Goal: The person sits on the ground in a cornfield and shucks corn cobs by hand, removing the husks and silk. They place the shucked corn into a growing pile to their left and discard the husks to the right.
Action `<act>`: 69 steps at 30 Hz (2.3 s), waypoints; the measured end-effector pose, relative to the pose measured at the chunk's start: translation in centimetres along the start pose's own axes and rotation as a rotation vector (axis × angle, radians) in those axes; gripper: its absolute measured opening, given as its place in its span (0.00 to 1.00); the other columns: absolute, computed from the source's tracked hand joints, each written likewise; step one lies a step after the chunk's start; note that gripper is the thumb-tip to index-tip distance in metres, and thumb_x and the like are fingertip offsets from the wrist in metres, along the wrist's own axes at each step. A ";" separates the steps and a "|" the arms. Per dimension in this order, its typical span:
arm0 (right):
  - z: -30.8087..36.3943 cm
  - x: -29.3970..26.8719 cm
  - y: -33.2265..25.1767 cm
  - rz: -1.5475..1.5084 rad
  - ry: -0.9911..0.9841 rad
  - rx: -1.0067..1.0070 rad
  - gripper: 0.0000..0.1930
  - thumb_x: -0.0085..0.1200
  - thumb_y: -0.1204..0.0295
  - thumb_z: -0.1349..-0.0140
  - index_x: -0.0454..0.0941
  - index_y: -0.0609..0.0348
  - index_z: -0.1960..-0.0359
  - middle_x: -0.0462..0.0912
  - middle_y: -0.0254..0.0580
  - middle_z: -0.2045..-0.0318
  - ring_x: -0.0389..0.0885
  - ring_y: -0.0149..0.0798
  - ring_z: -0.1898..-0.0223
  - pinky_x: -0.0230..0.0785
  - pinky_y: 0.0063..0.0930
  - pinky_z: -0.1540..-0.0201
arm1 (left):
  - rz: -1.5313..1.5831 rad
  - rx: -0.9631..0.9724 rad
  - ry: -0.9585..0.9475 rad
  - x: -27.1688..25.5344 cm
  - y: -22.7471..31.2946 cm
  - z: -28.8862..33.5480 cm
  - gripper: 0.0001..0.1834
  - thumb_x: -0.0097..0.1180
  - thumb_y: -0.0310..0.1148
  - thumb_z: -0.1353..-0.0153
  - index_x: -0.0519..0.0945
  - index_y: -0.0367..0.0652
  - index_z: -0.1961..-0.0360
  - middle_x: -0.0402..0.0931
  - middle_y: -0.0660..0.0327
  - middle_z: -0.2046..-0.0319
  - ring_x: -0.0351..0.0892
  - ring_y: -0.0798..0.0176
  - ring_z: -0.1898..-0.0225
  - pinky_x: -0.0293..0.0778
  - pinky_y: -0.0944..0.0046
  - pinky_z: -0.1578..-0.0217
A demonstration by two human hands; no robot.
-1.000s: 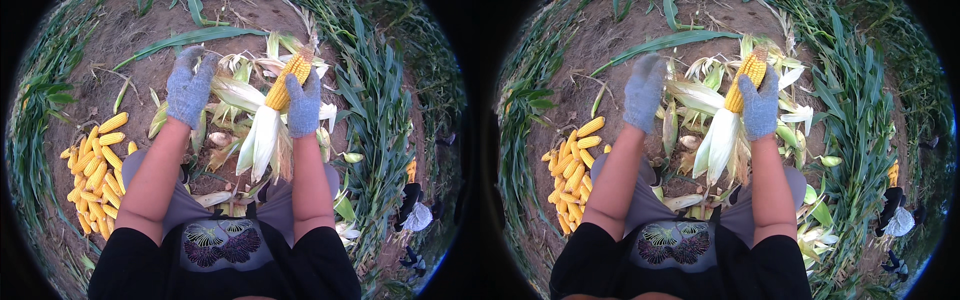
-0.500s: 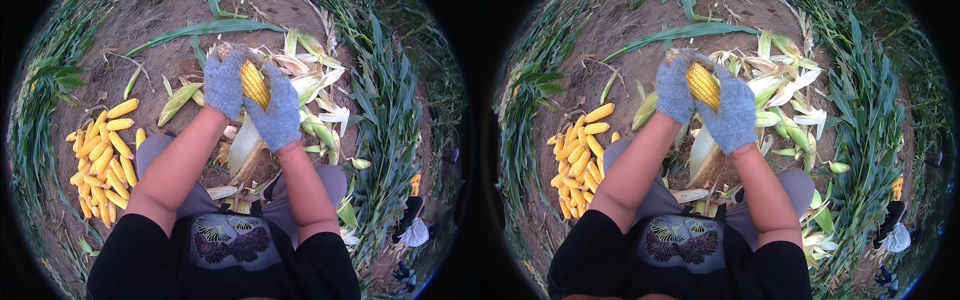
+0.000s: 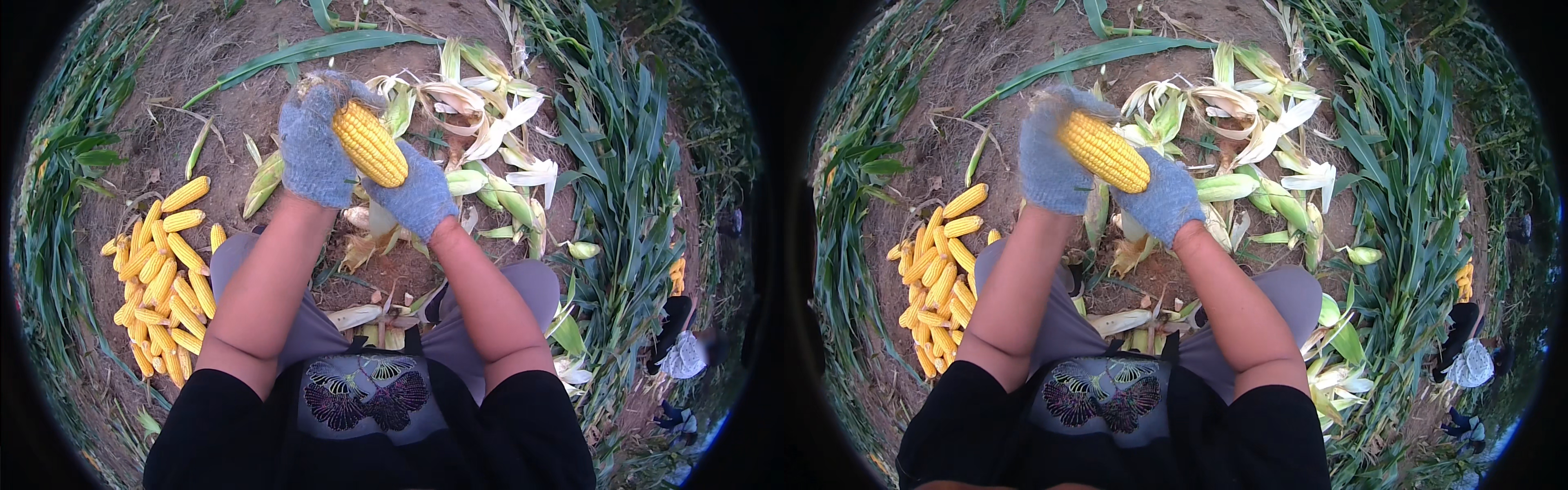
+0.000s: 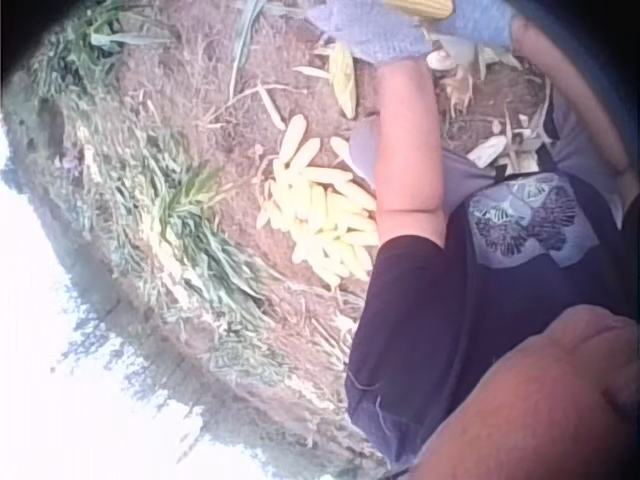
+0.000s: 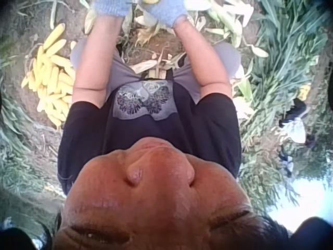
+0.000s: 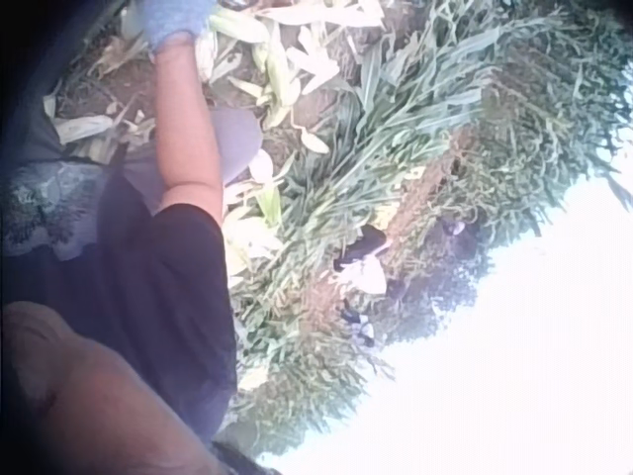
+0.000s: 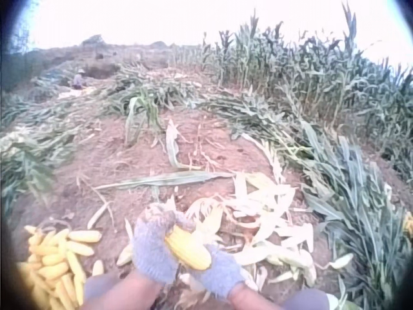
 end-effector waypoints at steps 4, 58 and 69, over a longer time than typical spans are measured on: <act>0.2 2.8 1.1 0.095 -0.005 -0.123 0.22 0.63 0.59 0.45 0.76 0.54 0.51 0.83 0.48 0.57 0.82 0.52 0.53 0.75 0.41 0.50 | -0.259 0.049 -0.020 2.6 1.9 2.6 0.10 0.57 0.34 0.39 0.77 0.38 0.63 0.82 0.54 0.68 0.83 0.59 0.66 0.80 0.62 0.62; 2.3 1.1 -0.4 -1.556 -0.256 0.285 0.34 0.58 0.49 0.38 0.69 0.65 0.41 0.81 0.48 0.63 0.81 0.37 0.68 0.73 0.25 0.73 | -0.160 -0.172 0.000 -0.6 -2.7 -0.1 0.19 0.45 0.39 0.26 0.75 0.36 0.44 0.79 0.57 0.53 0.77 0.66 0.53 0.74 0.64 0.51; 1.9 -0.1 -1.1 -1.101 -0.136 0.205 0.34 0.58 0.49 0.38 0.68 0.63 0.40 0.81 0.42 0.61 0.80 0.32 0.66 0.72 0.22 0.68 | -0.636 -0.024 0.023 -1.3 0.2 -0.5 0.24 0.42 0.45 0.25 0.75 0.33 0.45 0.79 0.47 0.52 0.78 0.50 0.49 0.71 0.57 0.47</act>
Point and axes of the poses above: each hand's wrist, its own z-axis away from the middle knuckle, its own x-axis out of the palm, y = z × x, the point moved 10 cm from there along -z, towards the middle knuckle
